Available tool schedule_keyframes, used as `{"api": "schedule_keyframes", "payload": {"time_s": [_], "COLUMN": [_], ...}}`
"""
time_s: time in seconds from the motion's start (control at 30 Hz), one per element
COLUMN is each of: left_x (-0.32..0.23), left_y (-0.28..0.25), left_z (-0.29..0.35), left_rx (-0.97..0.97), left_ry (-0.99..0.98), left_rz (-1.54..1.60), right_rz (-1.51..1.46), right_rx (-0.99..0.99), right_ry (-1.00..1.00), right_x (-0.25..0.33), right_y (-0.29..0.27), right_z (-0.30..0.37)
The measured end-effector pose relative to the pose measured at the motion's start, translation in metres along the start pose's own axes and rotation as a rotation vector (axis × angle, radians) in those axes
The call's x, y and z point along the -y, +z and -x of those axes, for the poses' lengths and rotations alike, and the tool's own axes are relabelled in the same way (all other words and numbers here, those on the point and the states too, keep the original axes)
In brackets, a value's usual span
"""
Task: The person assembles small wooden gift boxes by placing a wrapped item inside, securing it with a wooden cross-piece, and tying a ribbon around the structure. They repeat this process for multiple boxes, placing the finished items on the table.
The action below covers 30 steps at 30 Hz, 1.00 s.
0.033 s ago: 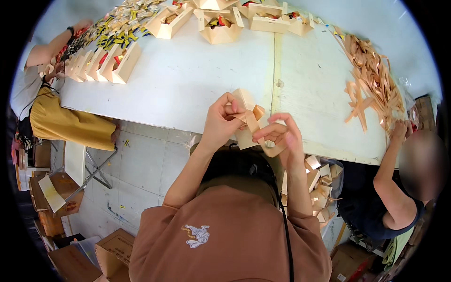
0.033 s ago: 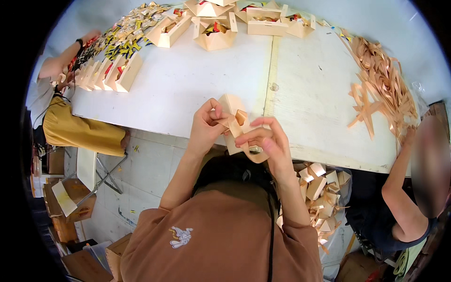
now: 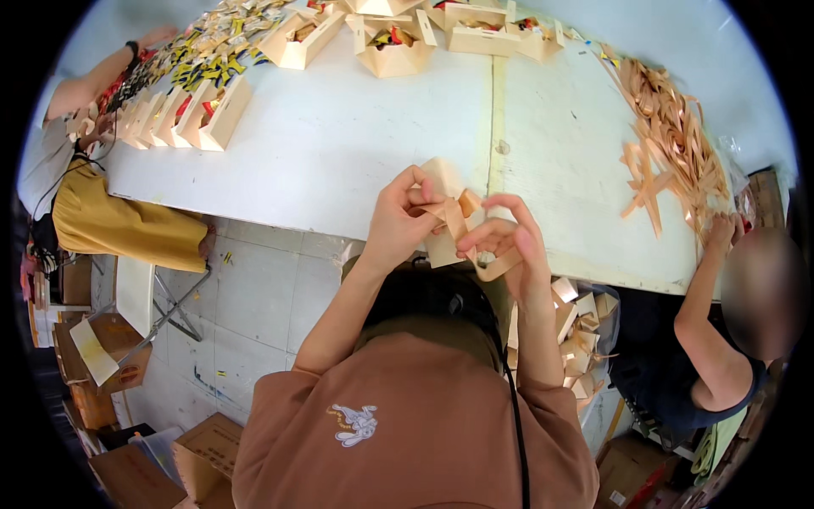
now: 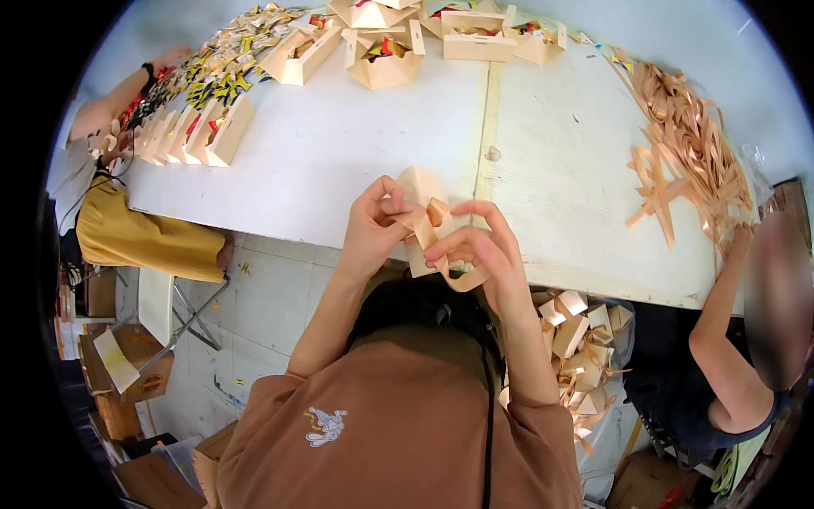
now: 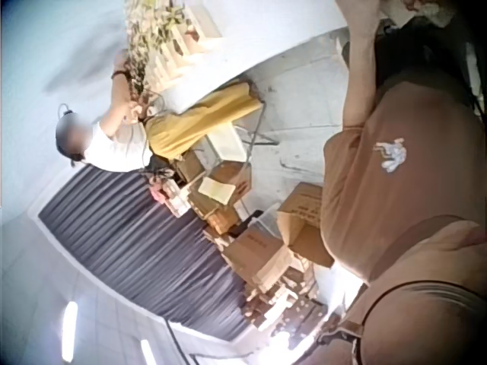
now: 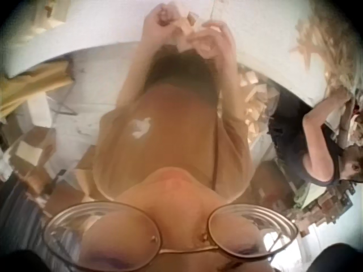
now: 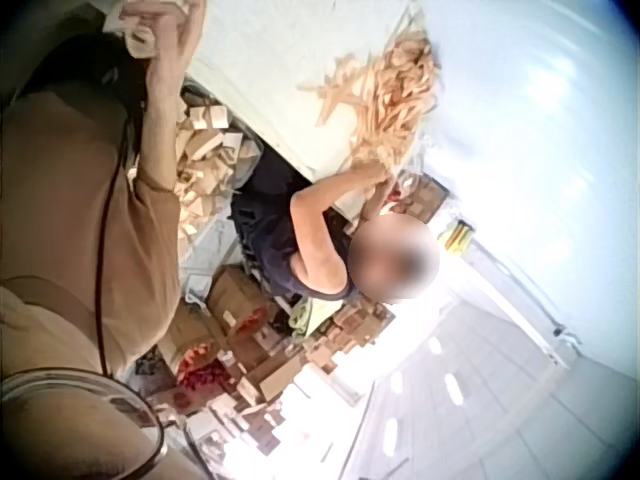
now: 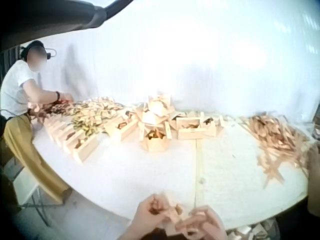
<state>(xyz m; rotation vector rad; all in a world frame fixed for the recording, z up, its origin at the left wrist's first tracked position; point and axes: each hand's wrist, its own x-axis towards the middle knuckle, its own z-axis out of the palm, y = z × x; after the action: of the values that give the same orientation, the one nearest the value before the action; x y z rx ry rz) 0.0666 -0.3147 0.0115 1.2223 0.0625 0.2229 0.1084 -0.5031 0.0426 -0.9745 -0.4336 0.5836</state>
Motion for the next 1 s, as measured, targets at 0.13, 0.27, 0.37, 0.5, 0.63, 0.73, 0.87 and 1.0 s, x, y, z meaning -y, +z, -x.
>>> {"api": "schedule_keyframes", "payload": {"time_s": [0.13,0.27,0.37,0.5,0.63,0.73,0.87,1.0], "left_x": [0.004,-0.001,-0.005,-0.006,-0.009,-0.005,-0.011,-0.013], "left_y": [0.001,-0.006,-0.004,0.005,0.022,0.02,0.012,0.006], "left_z": [-0.003,-0.006,-0.003,0.003,0.012,0.01,0.004,-0.003], "left_rx": [0.086,0.157,0.109,-0.014,-0.137,-0.11,-0.043,-0.036], "left_ry": [-0.024,-0.035,-0.023,0.17,0.27,0.313,0.21,0.127], "left_rz": [-0.043,0.058,0.01,-0.281,-0.363,-0.397,-0.287,-0.282], "right_rz": [0.426,0.541,0.827,1.065,1.176,1.136,1.093,1.113], "right_rx": [-0.112,-0.273,-0.31,-0.336,-0.426,-0.422,-0.351,-0.3], "right_ry": [0.089,-0.149,-0.336,-0.497,-0.574,-0.627,-0.677,-0.643], "right_x": [-0.008,-0.015,-0.018,-0.011,-0.014,-0.018,-0.025,-0.021], "right_y": [-0.01,-0.005,-0.002,0.008,0.013,0.022,0.017,0.013], "right_z": [-0.02,-0.023,-0.019,-0.016,-0.012,-0.011,-0.015,-0.013]}}
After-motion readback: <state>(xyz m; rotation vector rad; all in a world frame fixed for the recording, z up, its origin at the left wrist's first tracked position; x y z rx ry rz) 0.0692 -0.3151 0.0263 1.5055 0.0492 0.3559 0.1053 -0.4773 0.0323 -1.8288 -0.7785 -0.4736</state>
